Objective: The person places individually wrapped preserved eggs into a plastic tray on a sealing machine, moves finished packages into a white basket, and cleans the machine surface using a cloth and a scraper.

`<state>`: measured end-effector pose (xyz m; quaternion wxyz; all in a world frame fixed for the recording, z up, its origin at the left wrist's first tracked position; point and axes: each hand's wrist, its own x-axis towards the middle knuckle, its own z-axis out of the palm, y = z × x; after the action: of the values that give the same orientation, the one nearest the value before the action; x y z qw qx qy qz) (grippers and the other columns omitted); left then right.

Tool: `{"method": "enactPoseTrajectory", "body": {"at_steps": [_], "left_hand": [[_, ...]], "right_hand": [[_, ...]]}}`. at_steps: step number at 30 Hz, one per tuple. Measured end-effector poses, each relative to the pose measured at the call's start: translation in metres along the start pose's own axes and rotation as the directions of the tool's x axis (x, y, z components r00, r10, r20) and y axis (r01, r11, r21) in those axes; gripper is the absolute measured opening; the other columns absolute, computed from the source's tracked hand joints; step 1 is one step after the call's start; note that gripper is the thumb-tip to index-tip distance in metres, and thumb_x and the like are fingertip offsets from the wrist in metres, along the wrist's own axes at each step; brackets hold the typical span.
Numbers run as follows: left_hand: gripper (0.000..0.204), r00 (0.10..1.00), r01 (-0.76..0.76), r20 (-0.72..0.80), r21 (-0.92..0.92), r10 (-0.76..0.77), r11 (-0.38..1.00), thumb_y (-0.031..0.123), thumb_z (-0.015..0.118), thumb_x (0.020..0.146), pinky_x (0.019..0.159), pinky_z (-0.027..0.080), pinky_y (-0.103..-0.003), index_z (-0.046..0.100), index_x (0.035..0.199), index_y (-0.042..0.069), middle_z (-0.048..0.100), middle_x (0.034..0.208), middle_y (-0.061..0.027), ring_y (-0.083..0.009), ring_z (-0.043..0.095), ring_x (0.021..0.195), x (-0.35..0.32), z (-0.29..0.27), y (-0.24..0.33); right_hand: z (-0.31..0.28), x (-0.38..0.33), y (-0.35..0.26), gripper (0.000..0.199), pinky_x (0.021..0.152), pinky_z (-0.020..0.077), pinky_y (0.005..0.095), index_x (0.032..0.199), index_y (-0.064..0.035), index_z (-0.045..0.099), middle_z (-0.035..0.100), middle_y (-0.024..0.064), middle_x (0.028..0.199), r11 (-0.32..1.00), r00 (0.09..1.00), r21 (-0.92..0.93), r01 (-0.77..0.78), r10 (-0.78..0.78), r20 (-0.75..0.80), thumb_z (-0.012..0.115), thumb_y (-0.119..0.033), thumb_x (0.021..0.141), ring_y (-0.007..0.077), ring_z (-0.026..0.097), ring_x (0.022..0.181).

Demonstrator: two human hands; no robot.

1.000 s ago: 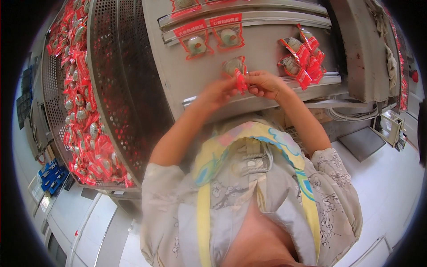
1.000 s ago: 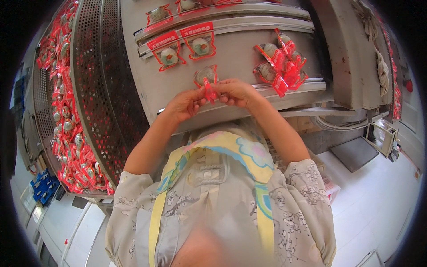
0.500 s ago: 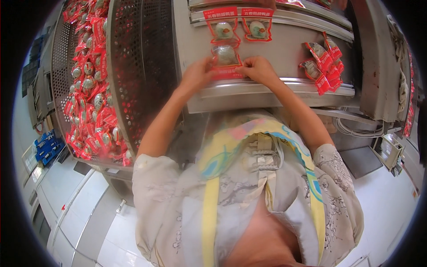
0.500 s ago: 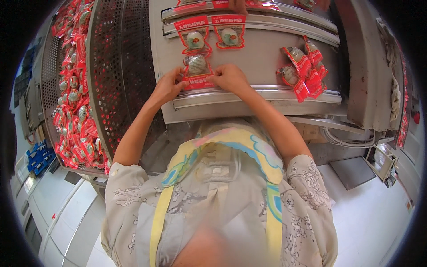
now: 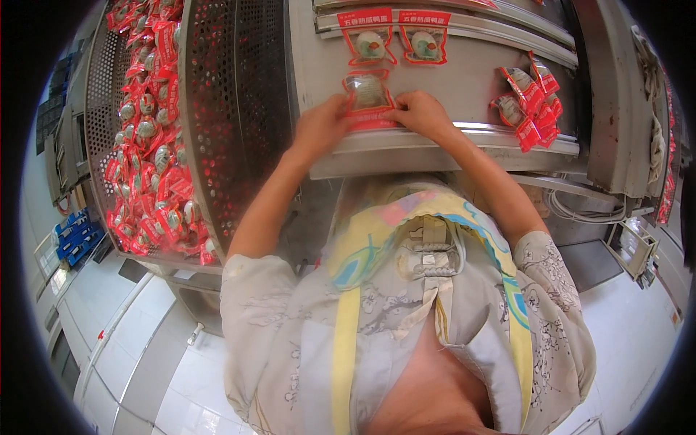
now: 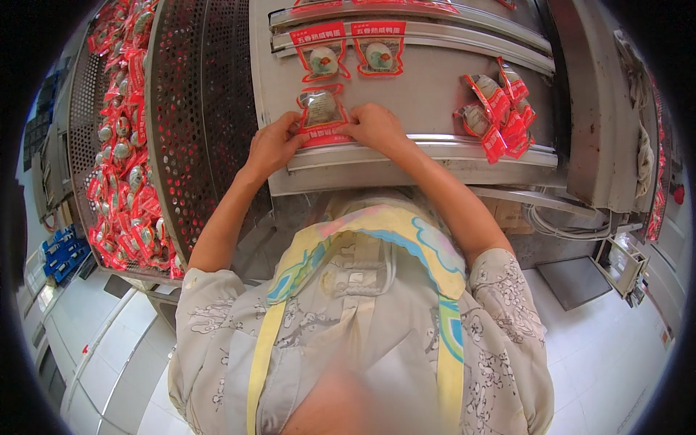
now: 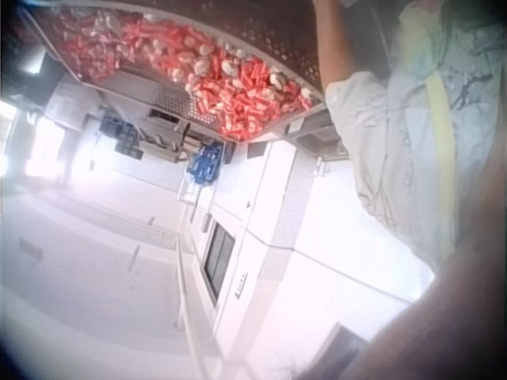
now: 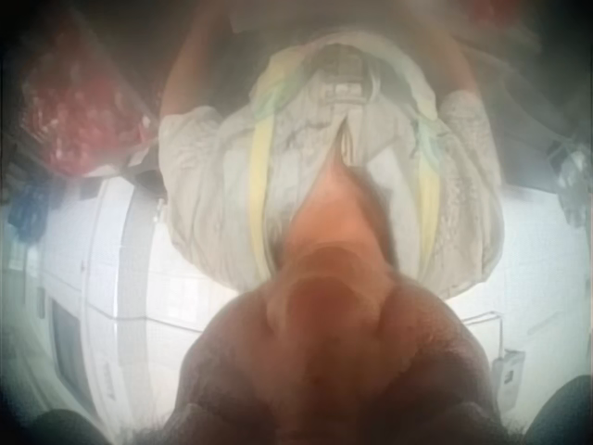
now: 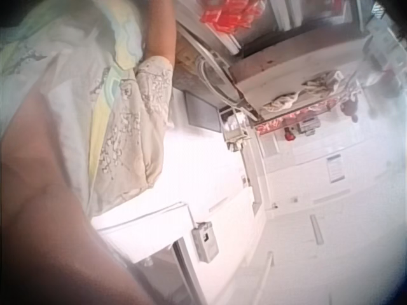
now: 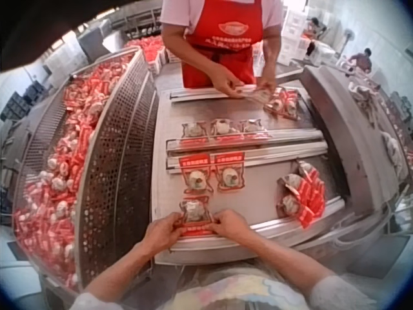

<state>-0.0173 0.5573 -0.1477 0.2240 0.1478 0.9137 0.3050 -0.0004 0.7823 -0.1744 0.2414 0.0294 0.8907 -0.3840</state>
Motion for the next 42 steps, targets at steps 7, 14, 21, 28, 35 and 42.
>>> {"method": "enactPoseTrajectory", "body": {"at_steps": [7, 14, 21, 28, 35, 42], "left_hand": [[0.038, 0.996, 0.032, 0.086, -0.072, -0.026, 0.997, 0.015, 0.067, 0.078, 0.068, 0.049, -0.029, 0.055, 0.113, 0.004, 0.064, 0.079, -0.0073, -0.0156, 0.061, 0.073, 0.005, 0.0, -0.01], [0.037, 0.976, 0.165, 0.2, -0.433, -0.083, 0.886, 0.008, 0.066, 0.079, 0.065, 0.045, -0.022, 0.054, 0.111, -0.003, 0.06, 0.076, -0.0031, -0.007, 0.055, 0.071, 0.012, 0.005, -0.035], [0.038, 0.973, 0.216, 0.082, 0.018, -0.217, 0.976, 0.012, 0.069, 0.072, 0.068, 0.047, -0.031, 0.054, 0.106, 0.002, 0.062, 0.084, -0.0061, -0.0204, 0.059, 0.074, -0.005, -0.01, 0.033], [0.028, 0.913, -0.306, -0.199, 0.24, 0.355, 0.921, 0.011, 0.07, 0.069, 0.074, 0.046, -0.037, 0.059, 0.095, 0.008, 0.059, 0.087, -0.0067, -0.0276, 0.054, 0.087, -0.037, 0.005, 0.035], [0.02, 0.93, -0.358, -0.037, 0.133, 0.365, 0.924, 0.007, 0.068, 0.071, 0.067, 0.047, -0.032, 0.06, 0.089, 0.004, 0.057, 0.084, -0.0095, -0.0273, 0.056, 0.077, -0.037, 0.005, 0.046], [0.029, 0.963, 0.211, 0.265, -0.627, -0.049, 0.75, 0.028, 0.057, 0.089, 0.065, 0.048, -0.026, 0.057, 0.106, 0.005, 0.061, 0.089, -0.0029, -0.0118, 0.058, 0.075, 0.017, 0.08, 0.113]], "right_hand": [[-0.021, 0.004, -0.012, 0.034, 0.06, 0.0454, 0.0393, 0.077, -0.0032, 0.066, 0.061, 0.0157, 0.067, 0.997, 0.973, -0.057, 0.057, -0.042, 0.227, 0.071, -0.036, 0.072, 0.0293, 0.058, 0.063], [-0.006, 0.012, 0.01, 0.031, 0.063, 0.0473, 0.0384, 0.08, -0.0041, 0.068, 0.063, 0.0157, 0.071, 0.99, 0.983, 0.141, -0.006, -0.02, 0.182, 0.068, -0.034, 0.074, 0.0287, 0.06, 0.065], [-0.012, -0.013, 0.001, 0.027, 0.064, 0.0475, 0.043, 0.077, -0.0064, 0.066, 0.063, 0.0167, 0.075, 0.997, 0.996, -0.013, 0.076, -0.076, 0.052, 0.065, -0.033, 0.075, 0.0352, 0.06, 0.073], [-0.077, -0.097, 0.025, 0.028, 0.07, 0.046, 0.0401, 0.09, -0.0078, 0.059, 0.055, 0.0098, 0.087, 0.923, 0.878, -0.353, 0.153, -0.291, -0.379, 0.072, -0.022, 0.069, 0.0297, 0.057, 0.085], [-0.132, -0.143, 0.075, 0.026, 0.07, 0.0472, 0.037, 0.092, -0.0081, 0.059, 0.055, 0.0098, 0.088, 0.719, 0.826, -0.632, -0.289, -0.147, -0.545, 0.071, -0.018, 0.071, 0.0278, 0.057, 0.085], [-0.106, -0.111, 0.049, 0.014, 0.057, 0.0474, 0.0364, 0.086, -0.0071, 0.06, 0.058, 0.0084, 0.074, 0.849, 0.817, -0.521, -0.092, -0.234, -0.526, 0.066, -0.016, 0.077, 0.0253, 0.059, 0.062]]}}
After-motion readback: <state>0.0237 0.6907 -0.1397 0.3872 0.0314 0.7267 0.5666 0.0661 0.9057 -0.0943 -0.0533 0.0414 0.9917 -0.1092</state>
